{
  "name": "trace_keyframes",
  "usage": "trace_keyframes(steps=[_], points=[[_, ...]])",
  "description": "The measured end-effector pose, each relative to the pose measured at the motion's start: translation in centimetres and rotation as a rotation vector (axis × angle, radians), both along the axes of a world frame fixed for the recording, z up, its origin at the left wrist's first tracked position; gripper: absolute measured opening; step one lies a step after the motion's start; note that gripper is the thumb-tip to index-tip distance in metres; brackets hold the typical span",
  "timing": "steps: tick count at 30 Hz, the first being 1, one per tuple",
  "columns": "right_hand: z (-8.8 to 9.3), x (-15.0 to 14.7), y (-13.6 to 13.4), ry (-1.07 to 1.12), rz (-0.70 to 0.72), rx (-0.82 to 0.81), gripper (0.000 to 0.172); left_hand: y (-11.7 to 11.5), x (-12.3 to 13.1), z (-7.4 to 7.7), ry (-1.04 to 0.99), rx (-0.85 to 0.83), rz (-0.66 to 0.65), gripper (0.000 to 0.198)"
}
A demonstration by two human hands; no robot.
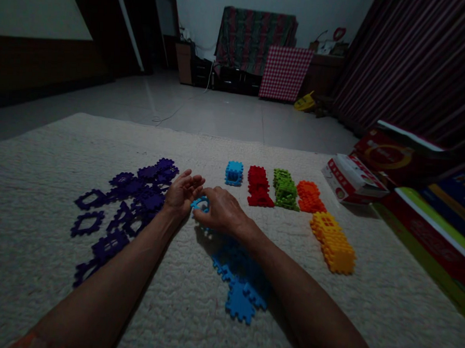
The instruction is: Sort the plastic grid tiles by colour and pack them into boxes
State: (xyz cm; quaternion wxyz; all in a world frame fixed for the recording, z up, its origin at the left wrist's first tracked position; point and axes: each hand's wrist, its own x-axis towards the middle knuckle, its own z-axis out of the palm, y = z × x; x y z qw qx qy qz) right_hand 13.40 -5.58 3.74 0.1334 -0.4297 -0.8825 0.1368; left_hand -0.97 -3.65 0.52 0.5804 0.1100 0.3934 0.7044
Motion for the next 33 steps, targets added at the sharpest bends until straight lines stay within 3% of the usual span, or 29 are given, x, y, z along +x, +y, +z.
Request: trace_keyframes(steps=[4,7,11,17,23,33], points=[[-0.7,1.6,2.1,0.021,-0.212,0.078,0.047,0.0,0.0,0.0,0.001,0.006,0.001,0.052],[-1.3,3.1,3.4,-0.061,-0.262,0.039,0.044,0.0,0.0,-0.1,0.008,0.010,0.001,0.054],[-1.7,4.9,4.6,-0.030,-0.130,0.006,0.038,0.1,0.0,-0.2,0.015,0.012,-0.001,0.056],[-2.2,5.4,5.7,-0.093,0.147,-0.067,0.043,0.1,0.1,-0.2,0.028,0.016,0.001,0.050],[-1.7,5.1,5.5,-0.130,0.116,-0.097,0.038,0.1,0.1,-0.1,0.071,0.016,-0.008,0.049],[-0.3,4.9,3.7,-0.146,0.051,0.021,0.032,0.0,0.0,-0.1,0.098,0.003,-0.011,0.042]])
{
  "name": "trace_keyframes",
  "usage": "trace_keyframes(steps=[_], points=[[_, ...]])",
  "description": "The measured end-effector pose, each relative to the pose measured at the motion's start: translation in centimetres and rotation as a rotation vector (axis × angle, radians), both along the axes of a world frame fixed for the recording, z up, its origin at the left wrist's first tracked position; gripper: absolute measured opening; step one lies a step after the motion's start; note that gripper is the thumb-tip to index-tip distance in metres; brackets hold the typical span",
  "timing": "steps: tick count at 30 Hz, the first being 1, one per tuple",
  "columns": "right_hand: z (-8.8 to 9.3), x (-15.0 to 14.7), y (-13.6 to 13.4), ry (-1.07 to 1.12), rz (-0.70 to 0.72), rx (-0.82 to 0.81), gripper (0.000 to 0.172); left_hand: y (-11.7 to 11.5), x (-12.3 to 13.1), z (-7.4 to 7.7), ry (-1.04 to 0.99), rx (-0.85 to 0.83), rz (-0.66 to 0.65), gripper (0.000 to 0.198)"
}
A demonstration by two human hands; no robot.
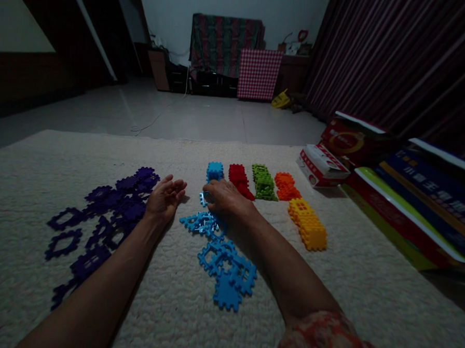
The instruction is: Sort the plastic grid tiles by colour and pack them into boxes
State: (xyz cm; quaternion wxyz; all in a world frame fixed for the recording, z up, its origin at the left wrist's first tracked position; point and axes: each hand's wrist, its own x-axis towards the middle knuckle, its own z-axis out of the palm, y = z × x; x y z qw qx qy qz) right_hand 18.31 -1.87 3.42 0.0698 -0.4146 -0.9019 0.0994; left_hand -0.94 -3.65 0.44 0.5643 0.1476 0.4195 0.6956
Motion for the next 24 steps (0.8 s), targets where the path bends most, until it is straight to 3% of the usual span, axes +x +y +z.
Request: trace_keyframes(steps=[5,9,16,24], points=[[-0.2,0.1,-0.3,0.063,0.023,0.010,0.028,0.0,0.0,-0.2,0.009,0.002,0.008,0.040],[-0.6,0.2,0.2,0.118,0.024,0.086,0.037,0.1,0.0,-0.3,0.010,0.005,0.003,0.041],[-0.6,-0.6,1.8,0.140,-0.153,0.403,0.046,0.0,0.0,-0.1,0.008,0.006,0.007,0.040],[-1.9,-0.8,2.0,0.148,-0.216,0.445,0.045,0.0,0.1,-0.2,0.012,0.027,0.001,0.044]])
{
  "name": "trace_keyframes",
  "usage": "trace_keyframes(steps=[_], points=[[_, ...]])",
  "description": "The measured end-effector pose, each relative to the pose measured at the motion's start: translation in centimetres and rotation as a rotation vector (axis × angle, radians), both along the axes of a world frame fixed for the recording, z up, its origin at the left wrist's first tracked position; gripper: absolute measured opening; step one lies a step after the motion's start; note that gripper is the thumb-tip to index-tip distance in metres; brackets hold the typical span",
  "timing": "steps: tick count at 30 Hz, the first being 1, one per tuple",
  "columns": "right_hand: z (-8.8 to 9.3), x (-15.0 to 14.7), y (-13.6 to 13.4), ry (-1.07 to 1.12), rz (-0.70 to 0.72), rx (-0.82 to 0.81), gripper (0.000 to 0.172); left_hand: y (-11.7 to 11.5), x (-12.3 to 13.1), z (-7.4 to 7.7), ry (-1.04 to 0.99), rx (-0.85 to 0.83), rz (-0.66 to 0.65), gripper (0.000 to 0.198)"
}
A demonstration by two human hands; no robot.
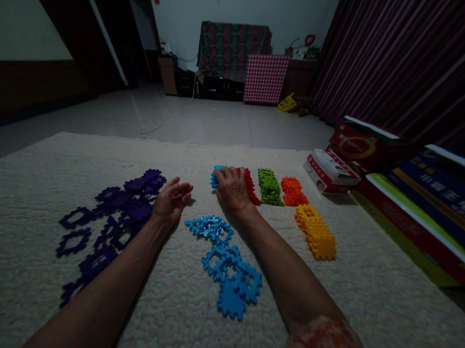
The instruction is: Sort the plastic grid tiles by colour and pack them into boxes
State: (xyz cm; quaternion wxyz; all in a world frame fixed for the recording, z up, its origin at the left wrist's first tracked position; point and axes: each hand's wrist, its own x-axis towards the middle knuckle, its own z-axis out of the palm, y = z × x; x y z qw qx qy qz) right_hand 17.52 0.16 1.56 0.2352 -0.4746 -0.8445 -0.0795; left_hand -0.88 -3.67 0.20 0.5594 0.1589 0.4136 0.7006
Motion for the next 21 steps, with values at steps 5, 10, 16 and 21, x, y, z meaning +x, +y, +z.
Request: trace_keyframes(steps=[5,10,16,21], points=[[-0.2,0.0,-0.1,-0.031,0.004,-0.076,0.045,0.0,0.0,-0.1,-0.010,0.004,0.000,0.045],[0.2,0.0,-0.3,-0.026,-0.012,-0.058,0.047,0.1,-0.1,-0.2,-0.012,0.007,0.002,0.045],[2.0,0.5,-0.9,-0.055,0.160,-0.264,0.036,0.1,-0.1,0.0,-0.043,-0.012,0.000,0.044],[3.7,0.3,-2.8,-0.128,0.435,-0.646,0.042,0.2,-0.3,0.0,-0.075,-0.015,0.007,0.039]])
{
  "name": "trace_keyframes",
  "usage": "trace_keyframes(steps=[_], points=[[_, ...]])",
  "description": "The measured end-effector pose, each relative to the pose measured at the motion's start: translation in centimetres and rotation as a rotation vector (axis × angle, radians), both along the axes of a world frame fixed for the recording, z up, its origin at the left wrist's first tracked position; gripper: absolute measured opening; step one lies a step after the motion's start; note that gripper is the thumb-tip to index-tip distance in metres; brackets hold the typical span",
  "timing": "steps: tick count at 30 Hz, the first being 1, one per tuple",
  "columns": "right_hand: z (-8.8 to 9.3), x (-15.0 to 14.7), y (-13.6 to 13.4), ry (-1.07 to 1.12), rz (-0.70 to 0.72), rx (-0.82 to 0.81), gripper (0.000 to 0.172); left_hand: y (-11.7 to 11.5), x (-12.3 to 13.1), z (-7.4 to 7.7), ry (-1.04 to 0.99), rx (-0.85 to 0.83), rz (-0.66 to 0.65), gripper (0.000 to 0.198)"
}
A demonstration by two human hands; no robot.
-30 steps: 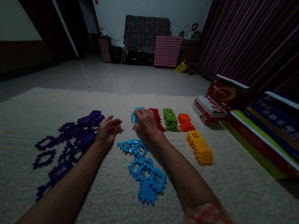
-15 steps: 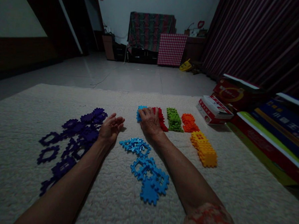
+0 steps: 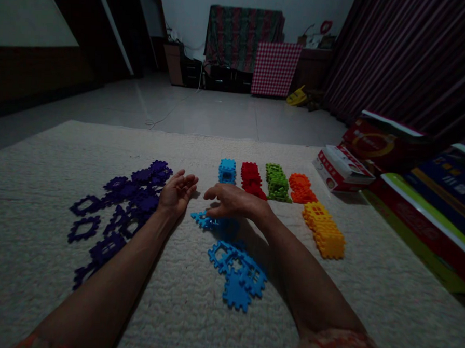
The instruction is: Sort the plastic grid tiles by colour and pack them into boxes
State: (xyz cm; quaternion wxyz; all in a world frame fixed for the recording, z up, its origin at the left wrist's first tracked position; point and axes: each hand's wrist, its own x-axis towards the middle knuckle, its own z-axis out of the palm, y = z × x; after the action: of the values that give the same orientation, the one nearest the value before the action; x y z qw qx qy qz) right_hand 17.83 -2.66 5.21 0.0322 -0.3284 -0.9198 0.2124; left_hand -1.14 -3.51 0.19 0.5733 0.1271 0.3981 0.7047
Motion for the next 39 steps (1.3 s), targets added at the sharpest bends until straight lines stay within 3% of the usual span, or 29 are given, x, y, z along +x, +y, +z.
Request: trace_keyframes(steps=[2,5,13,20,25,29,32,35,39], points=[[0.4,-0.5,-1.1,-0.034,0.037,-0.036,0.052,0.0,0.0,0.0,0.000,-0.003,0.002,0.040],[0.7,-1.4,-2.4,-0.095,-0.020,-0.005,0.060,-0.1,0.0,0.1,0.007,0.003,-0.003,0.040],[0.5,-2.9,-3.6,-0.211,-0.077,0.078,0.033,-0.2,0.2,0.4,0.026,-0.016,-0.005,0.042],[1.1,-1.5,-2.1,0.006,0.056,-0.076,0.042,-0.1,0.2,0.4,0.022,-0.013,-0.006,0.038],[0.2,-0.6,-0.3,0.063,-0.117,0.032,0.042,-0.1,0.3,0.3,0.039,-0.010,-0.004,0.043],[-0.5,-0.8,0.0,0.011,-0.114,-0.006,0.050,0.0,0.2,0.2,0.049,-0.013,-0.007,0.048],[0.6,-0.2,-0.7,-0.066,-0.167,0.019,0.055,0.0,0.2,0.1,0.062,-0.005,-0.011,0.048],[2.4,0.2,-2.3,-0.195,-0.235,0.064,0.050,-0.1,0.5,0.1,0.119,0.011,-0.029,0.046],[3.0,-1.1,-5.1,-0.309,-0.166,0.065,0.055,-0.3,0.6,0.1,0.147,0.025,-0.037,0.046]])
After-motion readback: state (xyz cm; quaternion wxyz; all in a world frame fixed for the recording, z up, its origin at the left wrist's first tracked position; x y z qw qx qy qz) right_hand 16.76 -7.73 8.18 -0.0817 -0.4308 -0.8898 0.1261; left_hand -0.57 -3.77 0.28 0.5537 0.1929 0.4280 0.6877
